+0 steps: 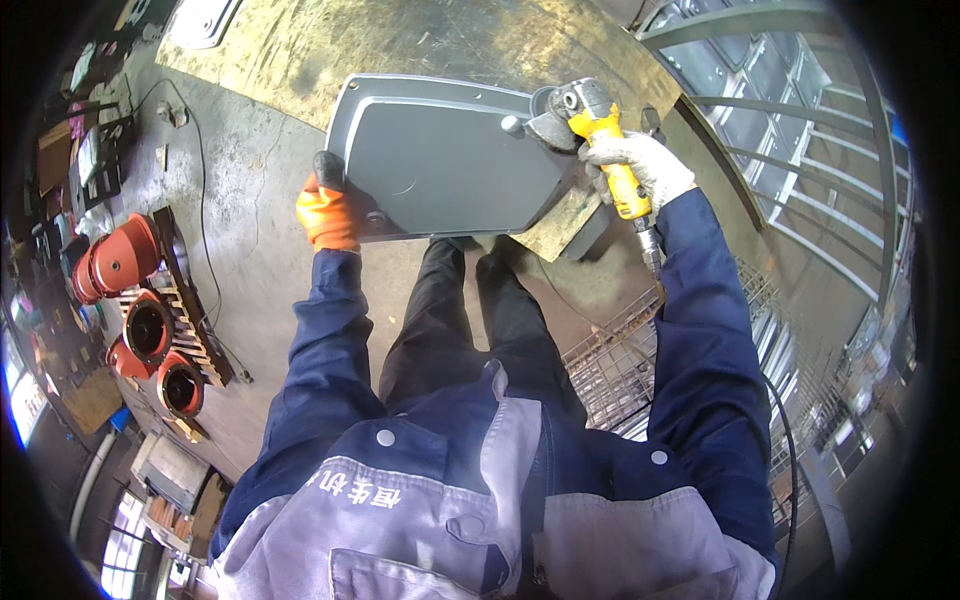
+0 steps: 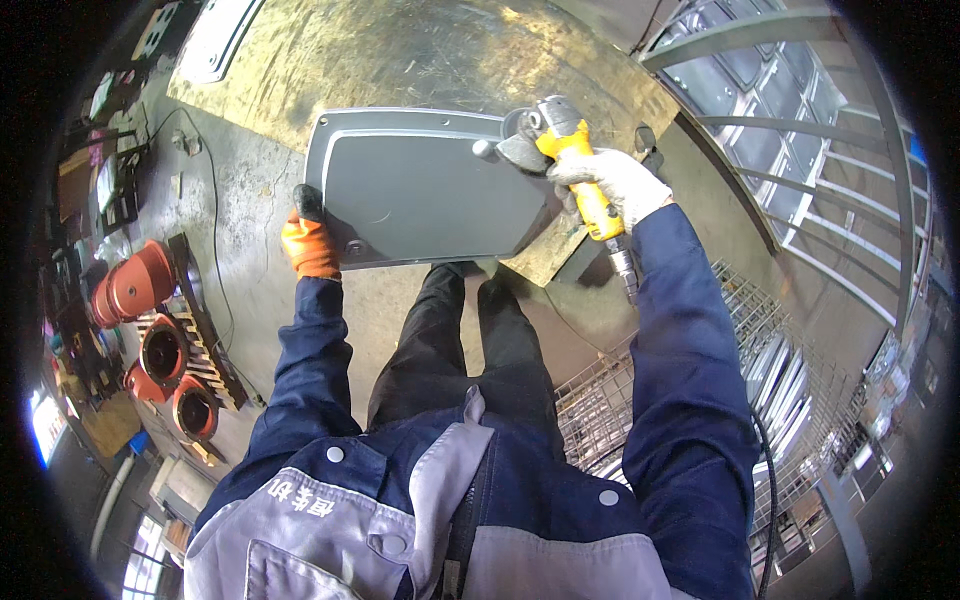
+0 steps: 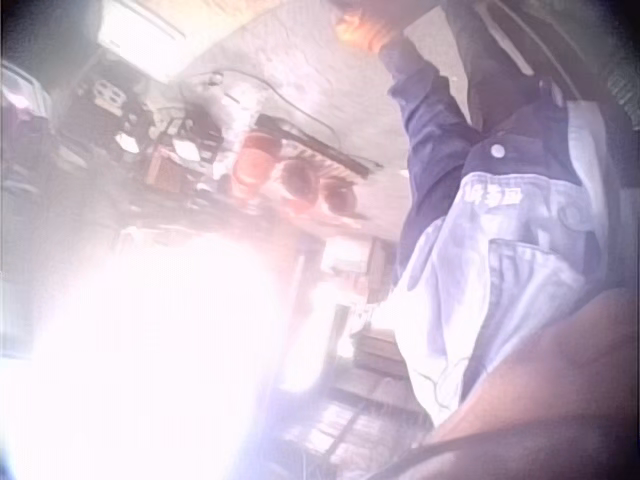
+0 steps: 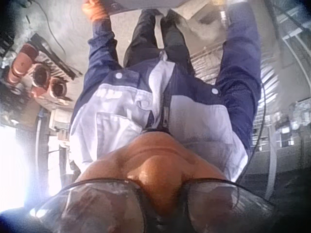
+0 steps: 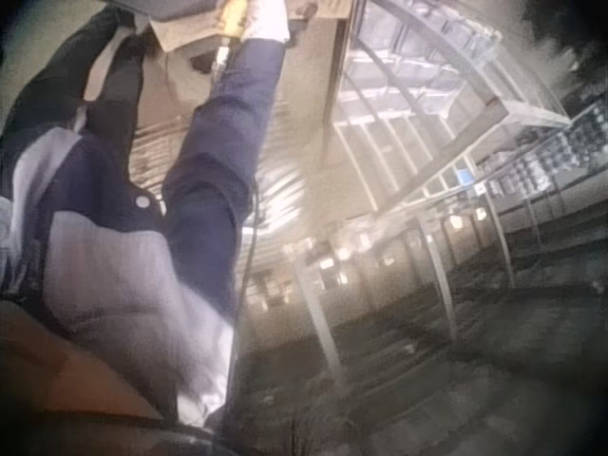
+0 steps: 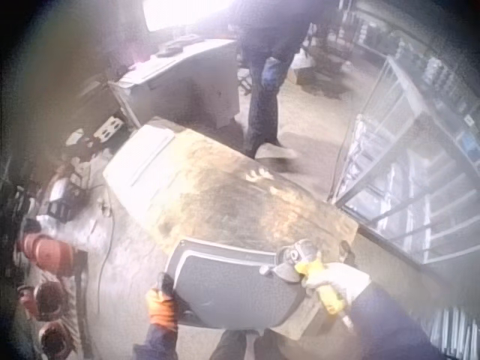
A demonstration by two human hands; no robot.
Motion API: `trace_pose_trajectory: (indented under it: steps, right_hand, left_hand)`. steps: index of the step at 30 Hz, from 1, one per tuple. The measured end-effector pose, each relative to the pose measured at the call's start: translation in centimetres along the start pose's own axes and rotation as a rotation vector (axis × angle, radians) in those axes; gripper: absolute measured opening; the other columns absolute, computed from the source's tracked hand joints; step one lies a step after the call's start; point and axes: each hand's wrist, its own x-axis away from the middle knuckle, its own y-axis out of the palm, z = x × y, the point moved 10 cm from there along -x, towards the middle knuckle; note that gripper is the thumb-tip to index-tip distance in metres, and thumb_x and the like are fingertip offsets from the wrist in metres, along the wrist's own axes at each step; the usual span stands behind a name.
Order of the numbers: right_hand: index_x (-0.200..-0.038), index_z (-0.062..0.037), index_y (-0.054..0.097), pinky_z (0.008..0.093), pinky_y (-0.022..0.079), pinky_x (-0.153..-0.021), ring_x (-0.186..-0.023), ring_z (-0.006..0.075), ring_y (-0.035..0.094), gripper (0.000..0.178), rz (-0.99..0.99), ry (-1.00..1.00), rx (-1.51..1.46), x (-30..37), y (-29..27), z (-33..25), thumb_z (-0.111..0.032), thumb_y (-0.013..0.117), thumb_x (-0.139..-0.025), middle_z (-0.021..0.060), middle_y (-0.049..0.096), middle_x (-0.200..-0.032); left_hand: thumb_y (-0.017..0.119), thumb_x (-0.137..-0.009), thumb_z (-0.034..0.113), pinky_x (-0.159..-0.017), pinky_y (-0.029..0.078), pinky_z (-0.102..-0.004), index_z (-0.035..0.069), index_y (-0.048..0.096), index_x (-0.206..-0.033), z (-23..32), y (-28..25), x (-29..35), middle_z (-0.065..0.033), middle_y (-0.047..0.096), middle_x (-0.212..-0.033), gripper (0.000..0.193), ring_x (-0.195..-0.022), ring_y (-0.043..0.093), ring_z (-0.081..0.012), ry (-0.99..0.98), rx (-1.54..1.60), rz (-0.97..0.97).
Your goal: The person uses an angle grinder to smooth the edges and surfaces of several metal parts. They pick up each part from a stack, grind it on a workbench, and place it back down, repeating the process for multiple pieces.
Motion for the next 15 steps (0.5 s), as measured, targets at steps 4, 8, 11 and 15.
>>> trace_pose_trajectory:
  steps: [4,8,11,15]
  right_hand:
    - [-0.095,0.0007,0.061,0.0267,0.05,-0.05,-0.054,0.0155,0.059,0.026,0.034,0.032,-0.234,-0.3,-4.4,3.2,-0.015,0.071,-0.076,0.0076,0.061,-0.073]
    - [-0.096,0.0008,0.06,0.0258,0.048,-0.046,-0.052,0.0152,0.058,0.027,0.148,0.033,-0.239,0.0,-8.3,5.5,-0.015,0.071,-0.077,0.0069,0.06,-0.071]
    - [-0.096,0.0008,0.061,0.025,0.048,-0.046,-0.05,0.0141,0.057,0.028,0.189,-0.004,-0.313,2.5,-9.3,7.0,-0.017,0.071,-0.077,0.006,0.061,-0.071]
    - [-0.099,-0.0001,0.063,0.0247,0.049,-0.051,-0.056,0.0137,0.059,0.03,0.269,0.011,-0.359,6.8,-9.5,10.0,-0.016,0.071,-0.075,0.0059,0.063,-0.074]
  left_hand:
    - [0.063,-0.086,0.054,-0.052,0.038,-0.0262,0.002,0.067,-0.078,-0.7,-0.3,-0.1,0.0032,0.056,-0.064,0.053,-0.057,0.046,-0.0085,-0.093,0.025,0.037]
    - [0.063,-0.087,0.053,-0.052,0.038,-0.0259,0.002,0.067,-0.077,0.0,-0.2,-0.1,0.0027,0.056,-0.064,0.051,-0.057,0.047,-0.0085,-0.086,-0.038,0.026]
    - [0.063,-0.089,0.047,-0.052,0.04,-0.0268,0.004,0.067,-0.079,0.4,0.4,-0.4,0.0021,0.058,-0.066,0.045,-0.058,0.049,-0.0092,-0.067,-0.115,-0.023]
    - [0.057,-0.092,0.028,-0.055,0.044,-0.0295,0.004,0.066,-0.081,2.2,2.7,-2.9,-0.0022,0.061,-0.069,0.028,-0.061,0.054,-0.0132,0.052,-0.213,-0.089]
